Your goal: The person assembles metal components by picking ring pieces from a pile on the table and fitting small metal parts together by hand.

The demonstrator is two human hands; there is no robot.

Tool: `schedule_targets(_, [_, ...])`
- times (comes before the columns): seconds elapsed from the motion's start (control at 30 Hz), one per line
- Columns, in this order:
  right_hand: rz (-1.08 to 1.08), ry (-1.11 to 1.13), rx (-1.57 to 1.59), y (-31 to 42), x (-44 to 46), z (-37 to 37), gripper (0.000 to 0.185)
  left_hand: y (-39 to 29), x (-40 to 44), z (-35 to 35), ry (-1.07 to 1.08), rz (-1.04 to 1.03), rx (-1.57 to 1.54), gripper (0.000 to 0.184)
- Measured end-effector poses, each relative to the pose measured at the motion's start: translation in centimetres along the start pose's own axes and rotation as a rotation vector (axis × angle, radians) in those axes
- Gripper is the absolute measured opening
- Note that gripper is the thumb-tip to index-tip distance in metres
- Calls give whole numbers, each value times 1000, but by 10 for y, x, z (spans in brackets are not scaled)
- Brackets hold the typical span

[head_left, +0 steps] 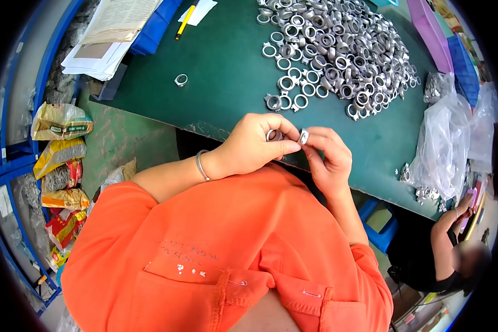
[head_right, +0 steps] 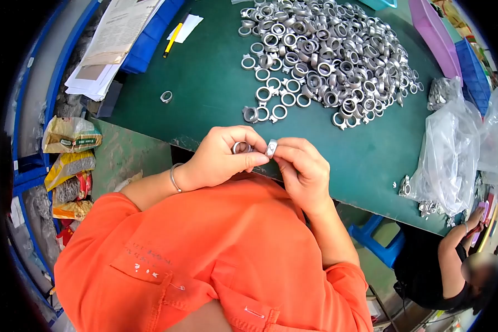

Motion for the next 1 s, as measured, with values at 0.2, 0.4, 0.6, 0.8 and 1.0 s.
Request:
schedule_targets(0.2, [-601, -45, 635, -41, -17, -12, 14, -15, -3, -1, 10, -277, 243, 7])
schedule_targets(0.4, [-53, 63, 322, 0, 6, -11, 32, 19, 1, 8, -30, 141, -436, 23])
schedule_targets(0.6, [19, 108, -500, -15, 32, -15, 29, 45, 0, 6, 31, 314, -540, 12])
schedule_targets(0.8, [-128, 77, -210, -36, 24, -11, 15, 37, 0, 13, -53, 295, -659, 9])
schedule_targets(1.0, [-458, 55, 327, -45, -5, -19, 10, 31, 4, 7, 4, 240, -575, 12])
Point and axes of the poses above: each hand's wrist, its own x-axis towards the middle knuckle, its own z-axis out of the back of the hand, y = z × x, the point moved 9 cm from there along x, towards the middle knuckle, and after that the axes turned 2 degrees about -x, right-handed, at the moved point
